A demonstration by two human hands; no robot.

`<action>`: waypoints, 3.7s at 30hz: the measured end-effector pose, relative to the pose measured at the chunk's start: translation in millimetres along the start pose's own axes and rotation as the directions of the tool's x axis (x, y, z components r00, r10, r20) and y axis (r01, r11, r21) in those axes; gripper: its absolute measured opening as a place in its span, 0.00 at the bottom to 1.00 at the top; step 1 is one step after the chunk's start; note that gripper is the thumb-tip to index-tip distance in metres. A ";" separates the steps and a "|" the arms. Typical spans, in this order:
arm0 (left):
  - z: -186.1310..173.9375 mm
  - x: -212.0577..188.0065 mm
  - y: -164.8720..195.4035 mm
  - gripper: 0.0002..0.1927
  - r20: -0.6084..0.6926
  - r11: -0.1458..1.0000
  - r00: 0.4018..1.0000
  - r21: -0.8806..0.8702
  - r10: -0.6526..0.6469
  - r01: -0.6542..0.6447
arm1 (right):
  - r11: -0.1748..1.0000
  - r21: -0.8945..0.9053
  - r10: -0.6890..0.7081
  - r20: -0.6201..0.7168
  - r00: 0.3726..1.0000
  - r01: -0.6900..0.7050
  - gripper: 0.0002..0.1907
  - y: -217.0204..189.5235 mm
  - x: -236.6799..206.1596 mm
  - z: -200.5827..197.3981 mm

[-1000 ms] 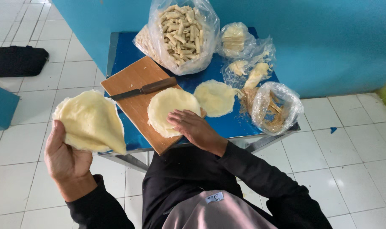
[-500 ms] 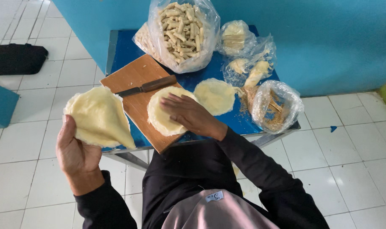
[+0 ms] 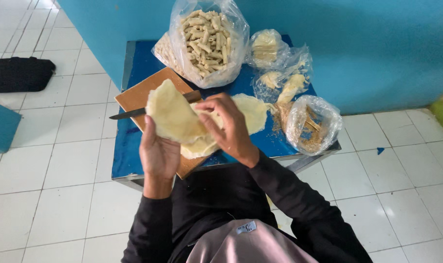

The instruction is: The person stretches a piece of dough by hand into a large thin sheet, tears off small dough pieces, and stacks the thin sheets on the table. They then place the stacked sheets on a wooden board and cut through the stack with a knife, holding the cut pieces.

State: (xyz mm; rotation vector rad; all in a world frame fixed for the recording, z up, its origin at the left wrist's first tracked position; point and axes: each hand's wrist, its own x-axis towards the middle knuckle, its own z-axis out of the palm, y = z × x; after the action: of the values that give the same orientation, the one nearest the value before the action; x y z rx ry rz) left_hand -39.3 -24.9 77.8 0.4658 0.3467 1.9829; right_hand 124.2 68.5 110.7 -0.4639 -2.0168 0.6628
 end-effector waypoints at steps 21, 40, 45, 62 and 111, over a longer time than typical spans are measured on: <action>4.2 1.8 -65.6 0.21 0.042 0.986 0.992 0.124 -0.119 0.113 | 0.982 0.125 0.144 -0.029 0.989 -0.139 0.08 -0.4 -17.0 -5.7; 11.9 -2.2 -59.6 0.20 0.074 0.979 0.985 0.144 -0.155 0.143 | 0.911 0.315 0.259 0.065 0.964 -0.266 0.04 8.9 -25.2 -9.7; 5.8 0.0 -64.8 0.20 0.106 0.932 0.989 0.358 -0.107 0.062 | 0.857 0.415 0.277 0.127 0.952 -0.305 0.05 32.9 -33.9 -13.8; 35.8 0.3 -38.0 0.19 0.039 0.890 0.981 0.428 -0.190 0.155 | -0.411 0.859 0.428 0.476 0.769 -0.303 0.24 82.2 -68.2 -13.8; -37.3 -38.8 121.0 0.21 -0.112 0.967 0.968 0.147 0.225 -0.208 | 0.952 -0.217 -0.091 0.473 0.877 0.216 0.22 65.6 -56.2 20.1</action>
State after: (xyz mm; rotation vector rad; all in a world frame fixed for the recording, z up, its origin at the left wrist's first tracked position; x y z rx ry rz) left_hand -136.6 -113.8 90.9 0.4794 0.5316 2.2182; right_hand 138.5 82.9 24.3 -0.3106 -2.5827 0.4280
